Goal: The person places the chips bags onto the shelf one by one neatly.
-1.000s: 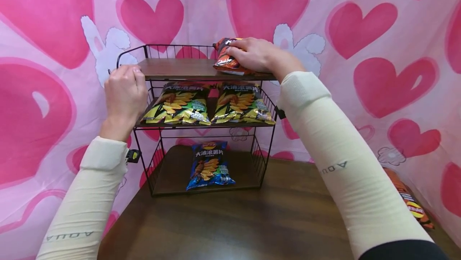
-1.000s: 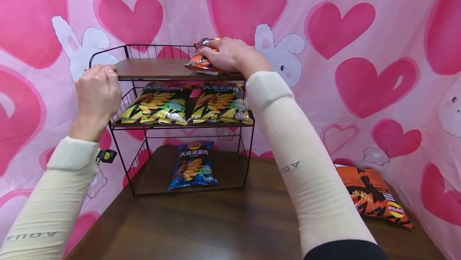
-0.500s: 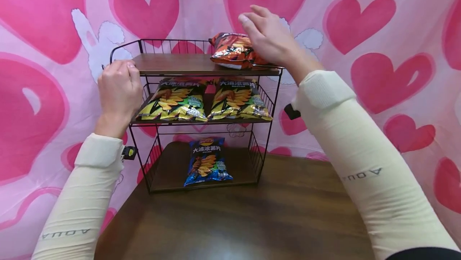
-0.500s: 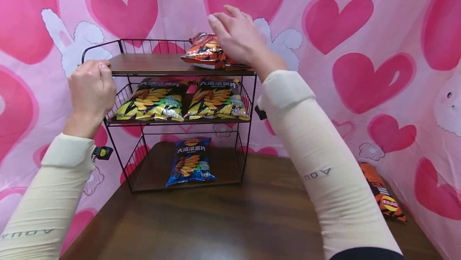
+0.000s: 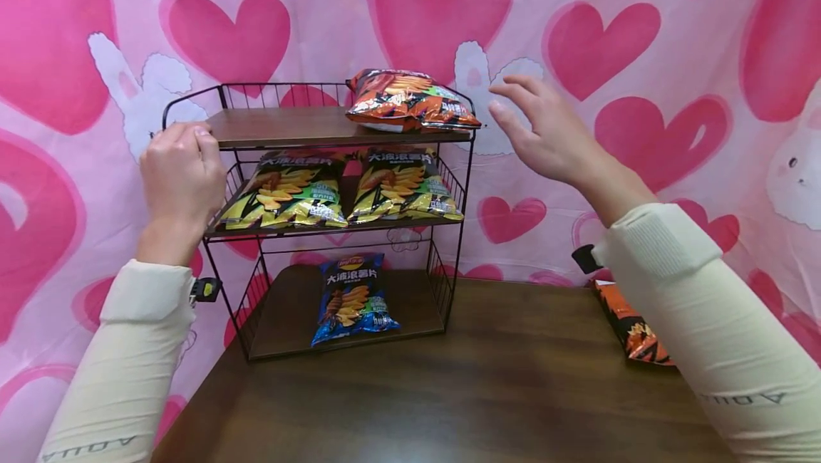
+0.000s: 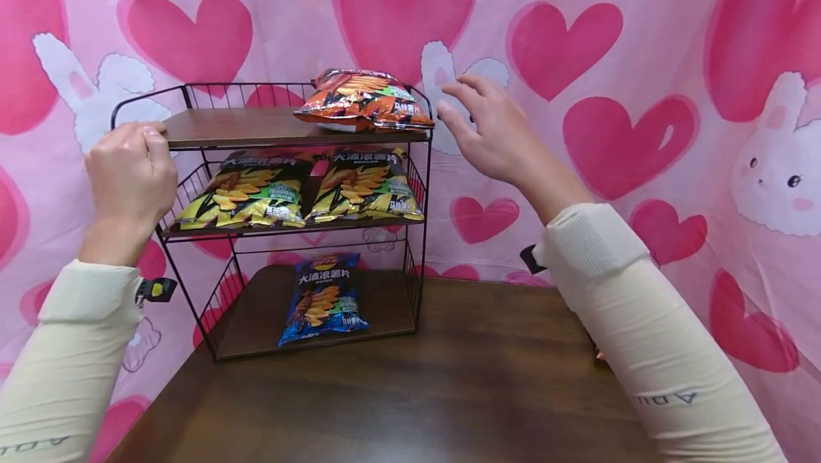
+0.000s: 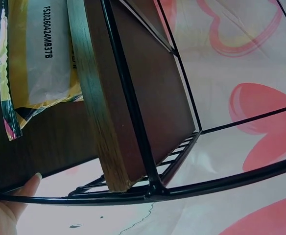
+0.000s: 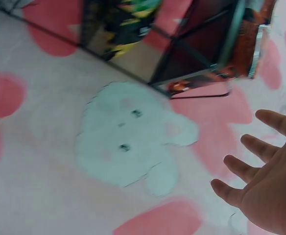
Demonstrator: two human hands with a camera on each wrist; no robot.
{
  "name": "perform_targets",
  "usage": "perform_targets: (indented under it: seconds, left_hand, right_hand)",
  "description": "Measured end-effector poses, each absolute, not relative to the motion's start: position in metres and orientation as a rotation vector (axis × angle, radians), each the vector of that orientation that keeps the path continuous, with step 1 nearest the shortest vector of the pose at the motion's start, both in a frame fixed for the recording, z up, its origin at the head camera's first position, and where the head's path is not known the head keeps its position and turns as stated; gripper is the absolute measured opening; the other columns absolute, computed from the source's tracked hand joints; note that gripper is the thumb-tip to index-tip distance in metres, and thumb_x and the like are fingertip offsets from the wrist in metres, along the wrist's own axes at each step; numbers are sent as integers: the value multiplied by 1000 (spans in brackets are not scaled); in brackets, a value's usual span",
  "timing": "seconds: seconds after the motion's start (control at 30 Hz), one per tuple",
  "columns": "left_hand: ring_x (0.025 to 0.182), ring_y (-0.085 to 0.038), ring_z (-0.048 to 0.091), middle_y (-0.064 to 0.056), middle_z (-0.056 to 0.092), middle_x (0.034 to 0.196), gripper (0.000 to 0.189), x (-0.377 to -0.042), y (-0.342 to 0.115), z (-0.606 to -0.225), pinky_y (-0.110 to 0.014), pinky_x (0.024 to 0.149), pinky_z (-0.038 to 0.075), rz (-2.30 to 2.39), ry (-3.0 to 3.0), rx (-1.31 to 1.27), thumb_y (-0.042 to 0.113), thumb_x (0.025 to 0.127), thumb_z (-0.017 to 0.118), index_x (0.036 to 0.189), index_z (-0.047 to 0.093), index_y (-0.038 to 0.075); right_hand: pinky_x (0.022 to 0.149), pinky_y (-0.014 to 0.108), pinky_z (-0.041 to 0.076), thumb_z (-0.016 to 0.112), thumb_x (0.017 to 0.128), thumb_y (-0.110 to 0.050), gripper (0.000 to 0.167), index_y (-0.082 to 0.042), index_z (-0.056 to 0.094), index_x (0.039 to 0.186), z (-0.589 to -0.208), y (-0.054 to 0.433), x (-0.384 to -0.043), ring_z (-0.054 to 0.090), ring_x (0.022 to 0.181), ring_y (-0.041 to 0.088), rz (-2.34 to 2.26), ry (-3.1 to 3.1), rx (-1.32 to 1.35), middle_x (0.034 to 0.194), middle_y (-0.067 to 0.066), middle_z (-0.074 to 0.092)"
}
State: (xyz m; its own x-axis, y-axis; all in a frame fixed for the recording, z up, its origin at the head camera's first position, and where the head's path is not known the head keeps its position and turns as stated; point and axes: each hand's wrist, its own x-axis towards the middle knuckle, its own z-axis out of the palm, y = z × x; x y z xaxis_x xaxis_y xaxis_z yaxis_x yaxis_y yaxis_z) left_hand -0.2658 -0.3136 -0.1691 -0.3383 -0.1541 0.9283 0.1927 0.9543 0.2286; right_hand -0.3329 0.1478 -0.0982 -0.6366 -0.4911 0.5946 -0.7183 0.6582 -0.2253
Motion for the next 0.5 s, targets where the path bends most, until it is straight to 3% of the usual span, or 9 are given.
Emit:
perform_targets:
  seconds: [0.23, 0.5]
  left_hand:
    - [95, -57, 62, -32, 71, 99, 48, -267, -315, -173, -66, 86, 46, -340, -1849, -27, 21, 105, 41, 97, 70, -16]
    - [93, -56, 63, -33, 70, 98, 51, -268, -312, -171, -66, 84, 46, -345, -1847, -28, 23, 106, 39, 92, 68, -16]
  right_hand:
    - [112, 71, 31, 52, 104, -38, 57, -12, 45, 154, -143, 185, -336, 32, 148, 42, 604, -2501, 842, 161, 18, 35]
    - [113, 71, 29, 57, 103, -37, 60, -6, 45, 152, -191, 230, -346, 34, 143, 49, 462, -2632, 755, 157, 26, 37]
